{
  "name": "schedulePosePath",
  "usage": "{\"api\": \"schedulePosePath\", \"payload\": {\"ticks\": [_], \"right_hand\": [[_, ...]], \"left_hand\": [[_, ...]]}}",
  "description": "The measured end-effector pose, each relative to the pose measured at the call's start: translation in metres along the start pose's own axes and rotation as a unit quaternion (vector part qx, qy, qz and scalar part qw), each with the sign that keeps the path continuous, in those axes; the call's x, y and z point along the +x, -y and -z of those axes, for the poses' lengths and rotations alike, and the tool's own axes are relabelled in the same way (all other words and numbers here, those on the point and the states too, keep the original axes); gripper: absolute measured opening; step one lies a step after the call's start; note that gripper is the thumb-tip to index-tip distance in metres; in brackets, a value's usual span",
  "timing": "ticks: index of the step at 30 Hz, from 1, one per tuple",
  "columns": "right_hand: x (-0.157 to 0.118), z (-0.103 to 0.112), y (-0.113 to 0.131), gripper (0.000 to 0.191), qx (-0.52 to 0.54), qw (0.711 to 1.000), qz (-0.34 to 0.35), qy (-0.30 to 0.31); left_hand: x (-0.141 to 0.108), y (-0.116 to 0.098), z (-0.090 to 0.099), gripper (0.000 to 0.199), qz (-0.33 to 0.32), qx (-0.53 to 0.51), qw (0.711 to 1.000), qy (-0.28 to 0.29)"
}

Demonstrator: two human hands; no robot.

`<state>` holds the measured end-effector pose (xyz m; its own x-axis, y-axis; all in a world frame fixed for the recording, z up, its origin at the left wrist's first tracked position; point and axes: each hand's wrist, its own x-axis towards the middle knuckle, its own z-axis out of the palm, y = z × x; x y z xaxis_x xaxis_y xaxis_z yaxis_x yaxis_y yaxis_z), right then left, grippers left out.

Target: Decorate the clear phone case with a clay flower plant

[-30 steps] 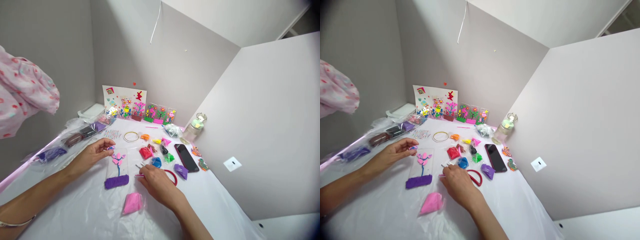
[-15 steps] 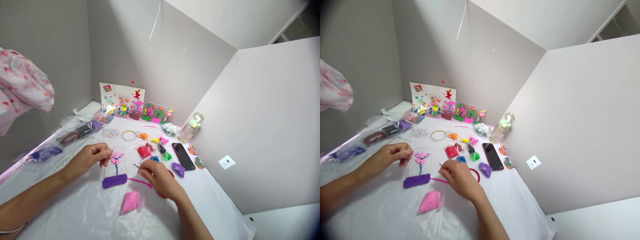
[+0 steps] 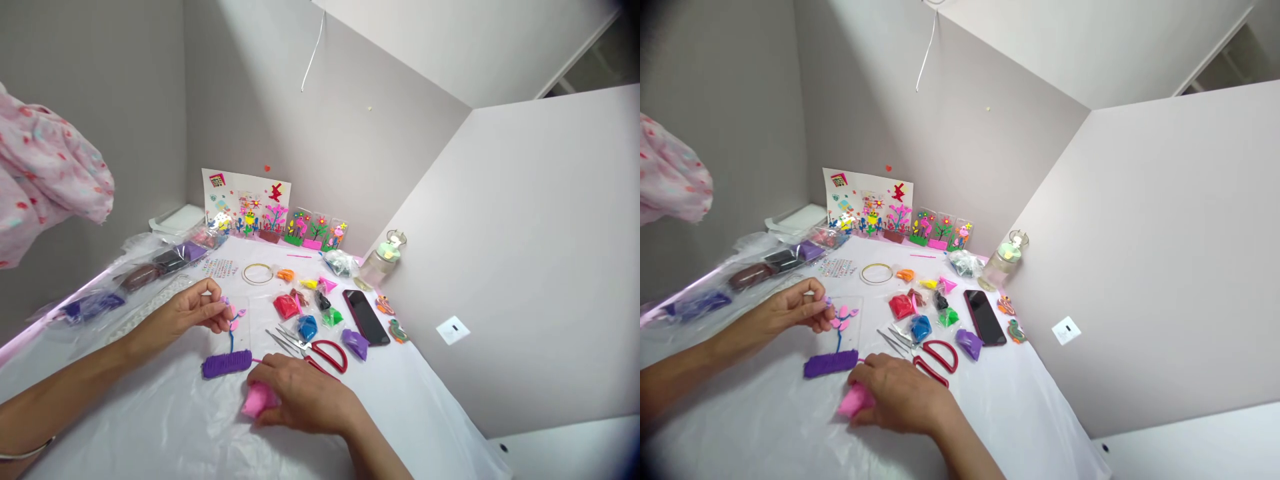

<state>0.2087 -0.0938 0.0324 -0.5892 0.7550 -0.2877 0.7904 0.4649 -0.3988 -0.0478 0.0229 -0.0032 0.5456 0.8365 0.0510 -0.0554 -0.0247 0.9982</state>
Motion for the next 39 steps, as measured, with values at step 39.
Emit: {"api": "schedulePosePath", "payload": {"ticks": [39], "right_hand": [[0.003, 0.010, -0.070, 0.028, 0.052, 0.837, -0.175, -0.516]], "left_hand": [[0.003, -0.003, 0.014, 0.036, 0.050, -0.097, 0.992, -0.058]]}}
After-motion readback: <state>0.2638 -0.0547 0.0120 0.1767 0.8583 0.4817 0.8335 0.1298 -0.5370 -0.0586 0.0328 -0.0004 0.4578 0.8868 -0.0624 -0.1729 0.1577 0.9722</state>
